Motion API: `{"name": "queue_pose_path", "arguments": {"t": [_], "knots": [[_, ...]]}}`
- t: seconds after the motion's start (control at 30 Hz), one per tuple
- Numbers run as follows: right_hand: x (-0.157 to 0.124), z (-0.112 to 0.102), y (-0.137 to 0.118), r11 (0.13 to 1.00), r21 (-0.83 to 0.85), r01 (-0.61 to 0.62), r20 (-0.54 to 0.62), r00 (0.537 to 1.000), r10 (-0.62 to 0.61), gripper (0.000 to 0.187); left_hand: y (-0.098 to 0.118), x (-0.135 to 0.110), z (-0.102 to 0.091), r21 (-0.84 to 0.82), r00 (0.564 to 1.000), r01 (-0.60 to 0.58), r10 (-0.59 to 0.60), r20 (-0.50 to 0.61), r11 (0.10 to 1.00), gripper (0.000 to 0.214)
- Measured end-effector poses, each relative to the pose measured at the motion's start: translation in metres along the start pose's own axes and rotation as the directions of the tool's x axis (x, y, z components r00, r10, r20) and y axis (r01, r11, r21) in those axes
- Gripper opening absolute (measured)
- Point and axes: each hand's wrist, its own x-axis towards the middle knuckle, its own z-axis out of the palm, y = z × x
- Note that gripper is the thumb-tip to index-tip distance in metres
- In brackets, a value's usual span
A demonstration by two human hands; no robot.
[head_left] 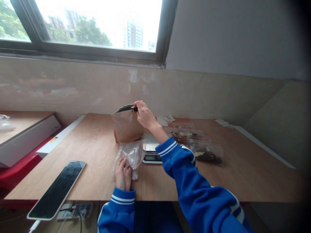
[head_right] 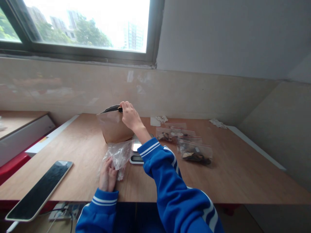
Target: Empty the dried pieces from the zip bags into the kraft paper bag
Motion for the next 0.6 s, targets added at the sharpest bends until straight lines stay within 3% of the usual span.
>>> {"name": "queue_pose_path", "arguments": {"t": [0.23,0.43,0.6], "knots": [[-0.003,-0.041,-0.025,0.978,-0.209,0.019,0.258,0.965,0.036,0.022,-0.001,0.002,-0.001,-0.015,1.0,-0.009,0.009,-0.008,1.0,0.02],[-0.008,-0.049,-0.039,0.952,-0.304,0.041,0.296,0.954,0.054,0.02,-0.002,0.004,-0.003,-0.005,1.0,-0.004,0.004,-0.025,1.0,0.025],[-0.015,-0.053,-0.048,0.936,-0.343,0.081,0.396,0.916,0.066,0.015,-0.002,0.005,-0.003,0.0,1.0,-0.019,0.019,-0.01,1.0,0.025]]}}
